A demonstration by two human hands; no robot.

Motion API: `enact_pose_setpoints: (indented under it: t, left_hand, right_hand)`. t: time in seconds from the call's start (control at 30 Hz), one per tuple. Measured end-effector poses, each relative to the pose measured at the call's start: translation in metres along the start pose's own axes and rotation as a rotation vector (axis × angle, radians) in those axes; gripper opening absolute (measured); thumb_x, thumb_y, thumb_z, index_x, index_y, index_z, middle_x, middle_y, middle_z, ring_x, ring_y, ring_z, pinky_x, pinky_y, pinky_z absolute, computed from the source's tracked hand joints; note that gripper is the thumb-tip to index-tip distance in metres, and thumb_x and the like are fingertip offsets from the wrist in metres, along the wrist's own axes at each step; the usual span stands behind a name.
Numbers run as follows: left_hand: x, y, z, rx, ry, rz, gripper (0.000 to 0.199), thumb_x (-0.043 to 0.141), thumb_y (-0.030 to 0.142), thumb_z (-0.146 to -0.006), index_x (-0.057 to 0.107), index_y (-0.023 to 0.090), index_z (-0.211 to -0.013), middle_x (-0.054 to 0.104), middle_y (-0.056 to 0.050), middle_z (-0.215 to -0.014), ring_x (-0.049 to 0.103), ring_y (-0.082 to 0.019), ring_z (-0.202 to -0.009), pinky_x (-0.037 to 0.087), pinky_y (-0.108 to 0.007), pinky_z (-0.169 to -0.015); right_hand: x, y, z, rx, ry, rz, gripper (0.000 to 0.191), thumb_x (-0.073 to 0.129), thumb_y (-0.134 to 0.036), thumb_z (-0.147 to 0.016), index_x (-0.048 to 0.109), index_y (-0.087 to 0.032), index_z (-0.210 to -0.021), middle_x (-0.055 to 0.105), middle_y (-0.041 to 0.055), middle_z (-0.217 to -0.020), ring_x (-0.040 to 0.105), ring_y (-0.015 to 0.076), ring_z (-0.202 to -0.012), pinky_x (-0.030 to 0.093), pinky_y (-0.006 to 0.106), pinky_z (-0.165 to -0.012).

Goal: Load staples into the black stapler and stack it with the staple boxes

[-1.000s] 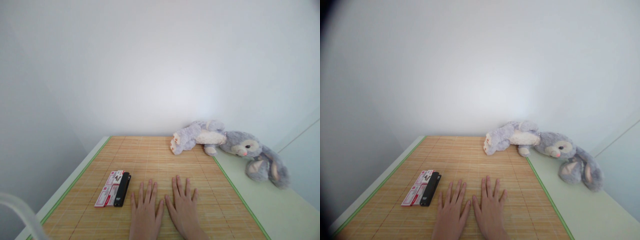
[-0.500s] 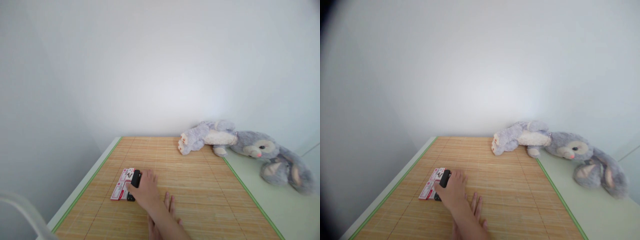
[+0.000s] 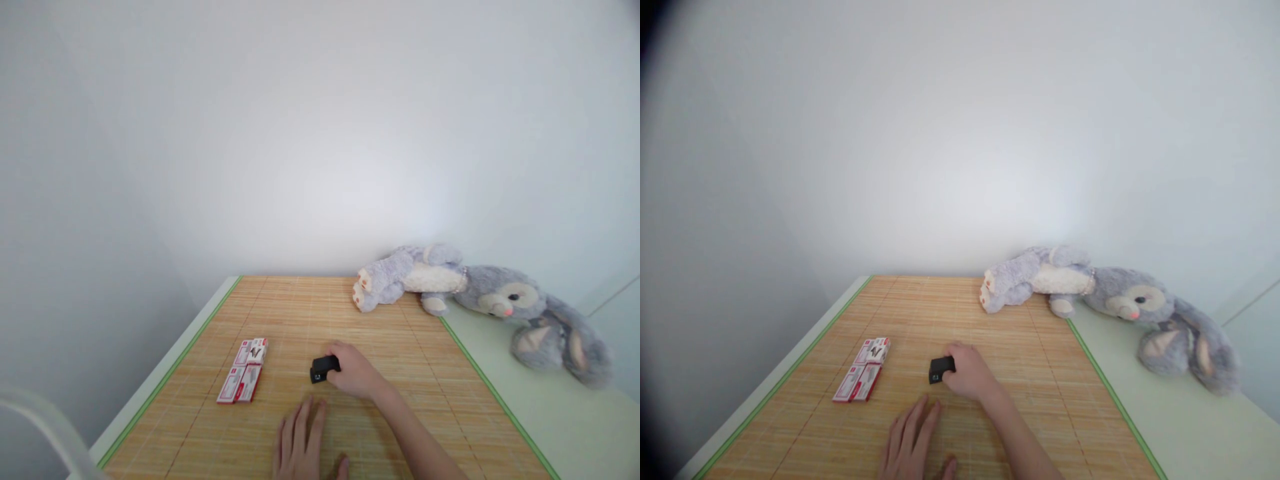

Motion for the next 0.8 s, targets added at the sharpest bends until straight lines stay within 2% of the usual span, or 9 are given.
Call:
enact_pose_setpoints:
  t: [0.1,0.2,0.3,0.37,0.43,0.53,0.6,0.7,0.8]
  left_hand:
    - [-0.009,0.001,-0.021,0.064,-0.031,0.041,0.09,0.071,0.06,-0.079,0.037,0.037,-0.159,0.032,0.002,-0.168,0.032,-0.04,-0.154,0.02,-0.062,-0.128]
    - [-0.012,0.009,-0.033,0.157,-0.112,0.09,0.083,0.063,0.067,-0.085,0.037,0.038,-0.159,0.032,0.001,-0.168,0.029,-0.04,-0.156,0.016,-0.066,-0.127]
    - [-0.013,0.013,-0.037,0.162,-0.136,0.104,0.074,0.053,0.068,-0.092,0.041,0.036,-0.158,0.032,-0.002,-0.168,0.025,-0.039,-0.157,0.013,-0.069,-0.127]
    - [-0.013,0.014,-0.038,0.151,-0.134,0.096,0.073,0.051,0.066,-0.093,0.041,0.035,-0.158,0.031,-0.003,-0.169,0.023,-0.039,-0.158,0.011,-0.07,-0.127]
    - [-0.015,0.015,-0.039,0.142,-0.133,0.085,0.072,0.051,0.064,-0.094,0.04,0.034,-0.158,0.03,-0.003,-0.169,0.022,-0.038,-0.158,0.011,-0.07,-0.126]
    - [-0.018,0.017,-0.04,0.125,-0.115,0.081,0.071,0.049,0.061,-0.096,0.034,0.036,-0.161,0.029,-0.001,-0.169,0.022,-0.036,-0.158,0.012,-0.07,-0.126]
    - [-0.021,0.019,-0.042,0.116,-0.093,0.088,0.071,0.046,0.062,-0.097,0.029,0.039,-0.162,0.027,0.0,-0.17,0.022,-0.035,-0.159,0.013,-0.071,-0.126]
    - [-0.023,0.02,-0.045,0.108,-0.072,0.101,0.069,0.042,0.063,-0.099,0.028,0.04,-0.162,0.027,0.0,-0.17,0.022,-0.035,-0.159,0.011,-0.072,-0.125]
    - [-0.022,0.019,-0.047,0.119,-0.053,0.094,0.07,0.044,0.06,-0.099,0.027,0.038,-0.163,0.028,-0.003,-0.17,0.019,-0.035,-0.159,0.009,-0.073,-0.125]
  right_hand:
    - [-0.011,0.01,0.02,0.003,0.0,-0.012,0.025,0.06,-0.015,-0.07,0.069,-0.022,-0.093,0.071,0.0007,-0.098,0.064,0.0198,-0.095,0.041,0.029,-0.091]
    - [-0.007,0.007,0.03,0.035,0.055,-0.017,0.019,0.067,-0.025,-0.074,0.067,-0.023,-0.093,0.071,-0.0001,-0.098,0.064,0.0214,-0.095,0.039,0.035,-0.099]
    - [0.007,-0.002,0.032,0.12,0.217,0.026,0.024,0.076,-0.039,-0.073,0.066,-0.024,-0.088,0.072,0.0026,-0.098,0.065,0.0259,-0.098,0.036,0.045,-0.109]
    - [0.017,-0.009,0.033,0.146,0.364,0.06,0.021,0.075,-0.041,-0.076,0.066,-0.024,-0.085,0.074,0.0045,-0.101,0.065,0.03,-0.112,0.02,0.054,-0.121]
    - [0.024,-0.013,0.033,0.135,0.486,0.05,0.013,0.071,-0.036,-0.08,0.067,-0.025,-0.085,0.076,0.005,-0.103,0.059,0.0325,-0.129,0.003,0.058,-0.126]
    - [0.026,-0.009,0.031,0.152,0.613,-0.1,0.014,0.064,-0.035,-0.085,0.07,-0.025,-0.092,0.077,0.0051,-0.107,0.054,0.0329,-0.138,-0.005,0.06,-0.127]
    - [0.021,0.001,0.03,0.184,0.692,-0.285,0.022,0.06,-0.04,-0.089,0.072,-0.024,-0.098,0.077,0.0067,-0.113,0.057,0.0319,-0.135,0.004,0.059,-0.128]
    - [0.012,0.023,0.028,0.197,0.808,-0.649,0.035,0.056,-0.049,-0.093,0.072,-0.022,-0.108,0.076,0.0101,-0.119,0.064,0.0295,-0.126,0.032,0.052,-0.121]
    - [0.007,0.05,0.032,0.24,0.947,-1.062,0.048,0.048,-0.056,-0.094,0.067,-0.02,-0.119,0.077,0.0108,-0.118,0.066,0.028,-0.124,0.041,0.05,-0.116]
Point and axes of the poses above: each hand's wrist, its own z-axis away from the middle knuckle, its own x-axis out of the palm, y = z × x, the point moved 3 cm from there along -z, towards the middle knuckle
